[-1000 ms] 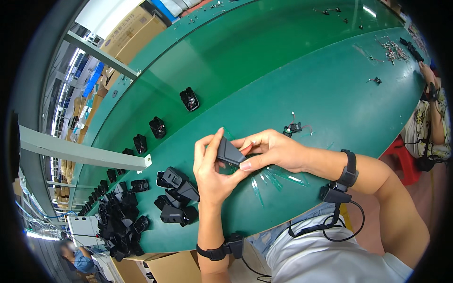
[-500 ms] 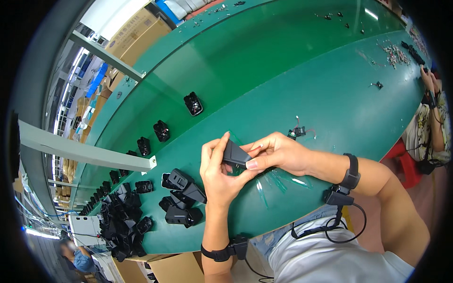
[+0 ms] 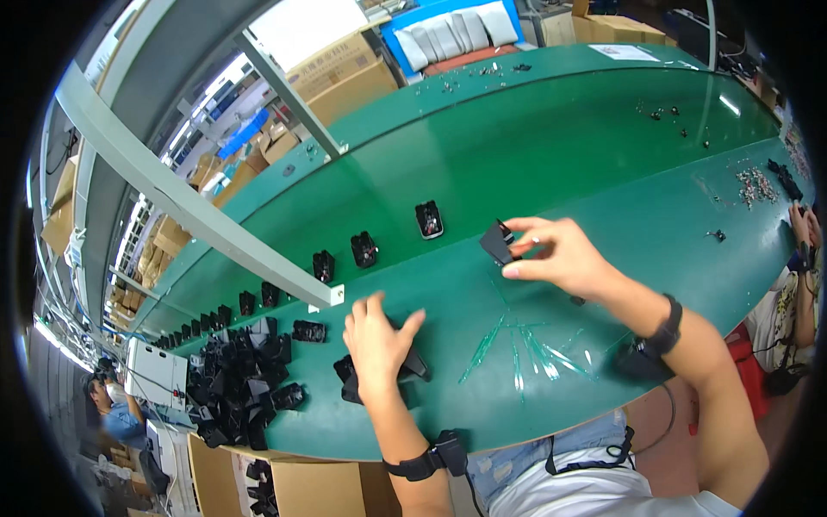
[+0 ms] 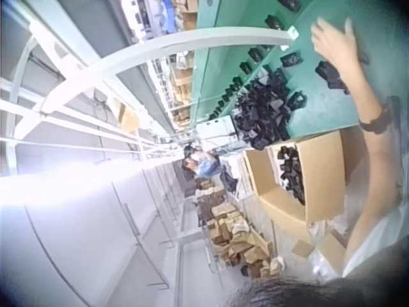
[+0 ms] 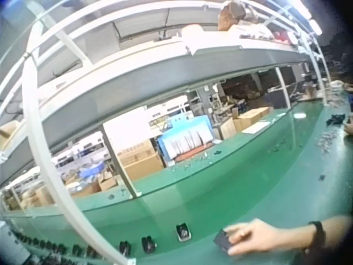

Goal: The person assembles small black electronic devices by inserting wires into the casing and snapping the cover shut. They handle the components one at a time on a green workbench, placing finished units in a row.

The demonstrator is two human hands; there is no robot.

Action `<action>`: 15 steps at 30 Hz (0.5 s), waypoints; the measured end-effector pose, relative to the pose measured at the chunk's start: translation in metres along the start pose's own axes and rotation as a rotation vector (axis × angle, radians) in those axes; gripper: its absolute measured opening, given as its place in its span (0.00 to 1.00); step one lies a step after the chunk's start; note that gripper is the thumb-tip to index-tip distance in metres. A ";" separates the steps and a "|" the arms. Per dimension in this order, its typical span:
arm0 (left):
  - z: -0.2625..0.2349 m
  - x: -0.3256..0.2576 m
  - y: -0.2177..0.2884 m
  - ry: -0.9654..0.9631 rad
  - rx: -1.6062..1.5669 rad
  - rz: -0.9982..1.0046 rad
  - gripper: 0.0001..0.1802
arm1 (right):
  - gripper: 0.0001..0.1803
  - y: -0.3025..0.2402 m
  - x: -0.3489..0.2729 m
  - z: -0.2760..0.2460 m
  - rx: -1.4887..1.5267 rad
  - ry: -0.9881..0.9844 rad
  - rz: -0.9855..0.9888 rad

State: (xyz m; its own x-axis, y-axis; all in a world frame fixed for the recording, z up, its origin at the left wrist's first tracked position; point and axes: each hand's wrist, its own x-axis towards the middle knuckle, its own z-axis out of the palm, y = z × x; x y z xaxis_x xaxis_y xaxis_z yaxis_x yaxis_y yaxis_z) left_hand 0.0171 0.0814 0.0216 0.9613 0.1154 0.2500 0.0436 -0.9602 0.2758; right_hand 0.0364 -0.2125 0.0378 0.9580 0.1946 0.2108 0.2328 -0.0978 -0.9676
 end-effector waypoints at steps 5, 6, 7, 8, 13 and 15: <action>-0.010 -0.006 -0.005 -0.229 0.020 -0.010 0.39 | 0.20 0.045 0.087 -0.019 -0.709 -0.035 -0.202; -0.005 -0.003 -0.002 -0.244 -0.011 0.014 0.38 | 0.19 0.052 0.095 -0.019 -0.745 -0.045 -0.109; -0.004 -0.002 0.000 -0.232 -0.011 0.009 0.37 | 0.18 0.054 0.102 -0.010 -0.765 -0.068 -0.019; -0.002 -0.003 0.002 -0.229 -0.010 0.004 0.36 | 0.18 0.051 0.103 0.002 -0.845 -0.063 -0.025; 0.013 -0.002 0.011 -0.065 -0.180 0.149 0.35 | 0.20 0.068 0.130 0.029 -1.113 -0.061 0.028; 0.013 -0.001 0.019 -0.078 -0.311 0.276 0.35 | 0.21 0.077 0.131 0.022 -1.160 -0.056 0.044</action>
State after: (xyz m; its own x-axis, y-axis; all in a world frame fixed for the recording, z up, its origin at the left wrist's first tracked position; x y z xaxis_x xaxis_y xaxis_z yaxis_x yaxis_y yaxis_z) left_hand 0.0207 0.0594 0.0142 0.9436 -0.1665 0.2861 -0.2912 -0.8285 0.4784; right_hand 0.1762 -0.1729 -0.0125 0.9670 0.2090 0.1460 0.2413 -0.9351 -0.2595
